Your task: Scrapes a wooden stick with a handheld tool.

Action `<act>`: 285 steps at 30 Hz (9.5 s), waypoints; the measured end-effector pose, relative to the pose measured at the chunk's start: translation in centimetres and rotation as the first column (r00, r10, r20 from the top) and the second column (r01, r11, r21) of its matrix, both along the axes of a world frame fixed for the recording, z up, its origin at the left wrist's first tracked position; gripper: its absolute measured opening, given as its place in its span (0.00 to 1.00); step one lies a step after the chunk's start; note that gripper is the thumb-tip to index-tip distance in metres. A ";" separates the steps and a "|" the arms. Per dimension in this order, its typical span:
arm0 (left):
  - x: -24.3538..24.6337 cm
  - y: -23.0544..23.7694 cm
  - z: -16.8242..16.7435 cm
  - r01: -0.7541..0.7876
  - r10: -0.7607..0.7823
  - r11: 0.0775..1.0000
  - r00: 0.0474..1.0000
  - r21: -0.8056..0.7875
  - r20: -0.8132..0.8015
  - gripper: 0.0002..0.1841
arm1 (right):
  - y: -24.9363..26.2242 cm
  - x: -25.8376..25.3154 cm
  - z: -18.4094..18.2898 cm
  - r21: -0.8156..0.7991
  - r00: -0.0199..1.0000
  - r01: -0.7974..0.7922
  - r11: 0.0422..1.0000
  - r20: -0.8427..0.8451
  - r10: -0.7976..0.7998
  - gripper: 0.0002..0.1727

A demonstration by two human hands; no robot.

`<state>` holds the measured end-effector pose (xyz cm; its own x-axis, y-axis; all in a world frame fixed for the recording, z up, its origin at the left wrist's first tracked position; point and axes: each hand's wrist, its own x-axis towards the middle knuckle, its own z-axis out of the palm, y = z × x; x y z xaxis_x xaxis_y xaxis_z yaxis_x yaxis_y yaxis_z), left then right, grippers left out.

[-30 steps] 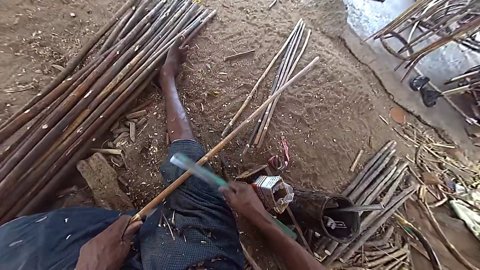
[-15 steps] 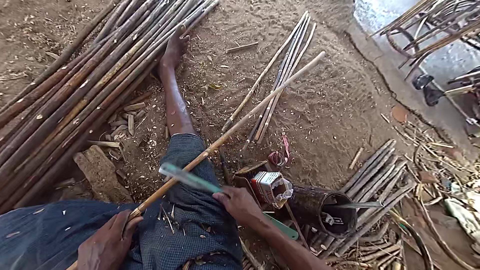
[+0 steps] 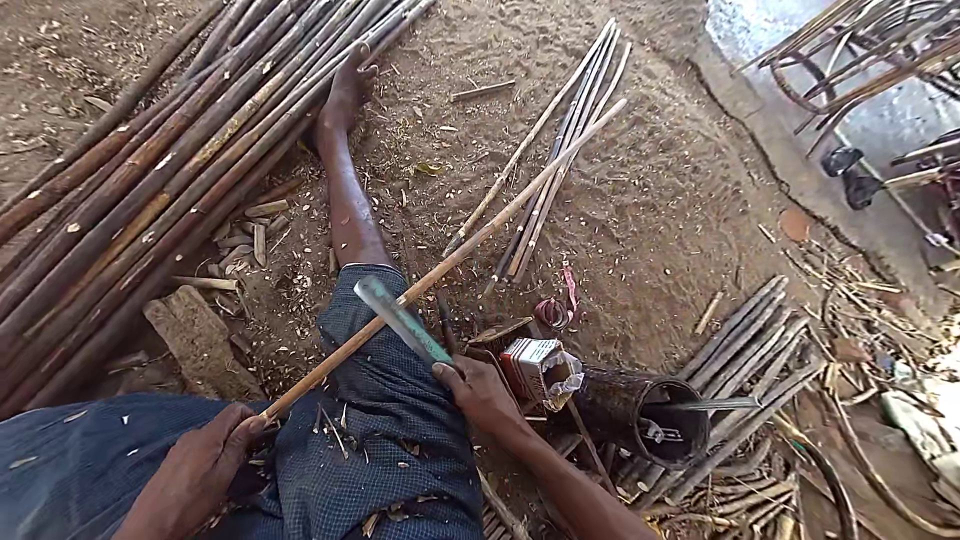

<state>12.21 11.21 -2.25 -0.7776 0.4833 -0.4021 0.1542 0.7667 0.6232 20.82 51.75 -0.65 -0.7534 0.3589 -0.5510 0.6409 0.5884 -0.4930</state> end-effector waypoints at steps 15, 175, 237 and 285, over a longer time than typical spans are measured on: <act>1.0 1.8 0.9 0.004 -0.069 0.973 0.959 -0.231 -0.274 0.38 | -0.5 0.1 0.6 0.088 0.987 -0.160 0.983 0.013 0.160 0.29; -2.9 8.5 4.4 0.002 -0.013 0.986 0.998 -0.165 -0.064 0.23 | -0.1 0.6 3.2 -0.161 0.985 0.101 0.982 -0.123 -0.122 0.28; -3.2 15.0 -1.6 -0.475 0.199 0.730 0.836 0.492 0.512 0.06 | -1.2 0.8 0.9 -0.105 0.996 -0.054 0.993 -0.078 0.046 0.25; -4.4 15.4 -2.9 -0.379 0.125 0.764 0.880 0.522 0.457 0.10 | -1.3 -3.0 0.4 -0.143 0.976 -0.219 0.965 -0.048 0.215 0.27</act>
